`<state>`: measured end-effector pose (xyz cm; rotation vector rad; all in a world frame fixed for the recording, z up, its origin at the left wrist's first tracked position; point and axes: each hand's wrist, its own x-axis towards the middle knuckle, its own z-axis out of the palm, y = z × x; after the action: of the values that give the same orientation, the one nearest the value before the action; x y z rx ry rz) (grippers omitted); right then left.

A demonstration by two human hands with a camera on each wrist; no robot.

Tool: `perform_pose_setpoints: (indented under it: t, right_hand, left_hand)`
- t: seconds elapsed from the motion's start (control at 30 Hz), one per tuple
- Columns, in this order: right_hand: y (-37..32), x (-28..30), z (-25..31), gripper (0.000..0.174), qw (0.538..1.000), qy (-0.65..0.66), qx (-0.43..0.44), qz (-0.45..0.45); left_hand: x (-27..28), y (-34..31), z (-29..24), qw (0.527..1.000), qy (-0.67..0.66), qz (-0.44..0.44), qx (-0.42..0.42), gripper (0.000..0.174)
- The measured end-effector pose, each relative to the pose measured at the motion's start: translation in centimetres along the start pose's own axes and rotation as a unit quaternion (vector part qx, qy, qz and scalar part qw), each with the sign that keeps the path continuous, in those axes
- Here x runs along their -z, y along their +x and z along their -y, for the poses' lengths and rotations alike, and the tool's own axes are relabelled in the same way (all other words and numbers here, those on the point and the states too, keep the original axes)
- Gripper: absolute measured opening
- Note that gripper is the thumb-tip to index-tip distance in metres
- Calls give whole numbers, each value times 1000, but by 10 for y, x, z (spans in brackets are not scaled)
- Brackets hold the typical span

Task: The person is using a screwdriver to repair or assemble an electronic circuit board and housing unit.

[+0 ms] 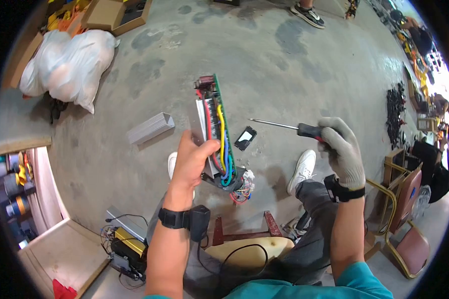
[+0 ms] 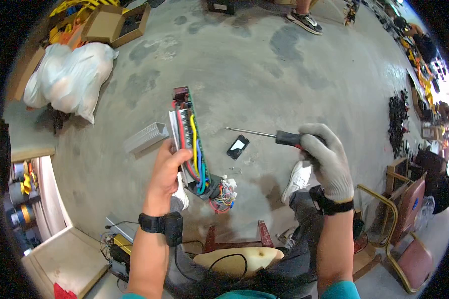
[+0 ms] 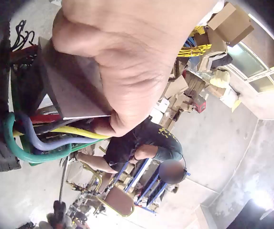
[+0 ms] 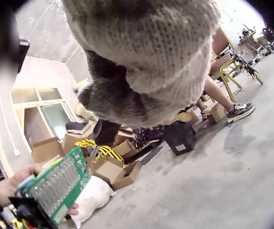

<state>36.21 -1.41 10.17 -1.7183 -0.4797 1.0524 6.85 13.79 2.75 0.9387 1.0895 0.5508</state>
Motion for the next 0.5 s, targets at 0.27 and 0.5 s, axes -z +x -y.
perform_pose_setpoints:
  t: [0.27, 0.5]
  right_hand:
    - [-67, -23, 85, 26, 994, -95, 49, -22]
    - [-104, -54, 114, 30, 960, -227, 154, 55]
  left_hand:
    - [0, -6, -19, 999, -30, 27, -3, 34]
    - [-1, -9, -22, 996, -49, 57, -38, 15]
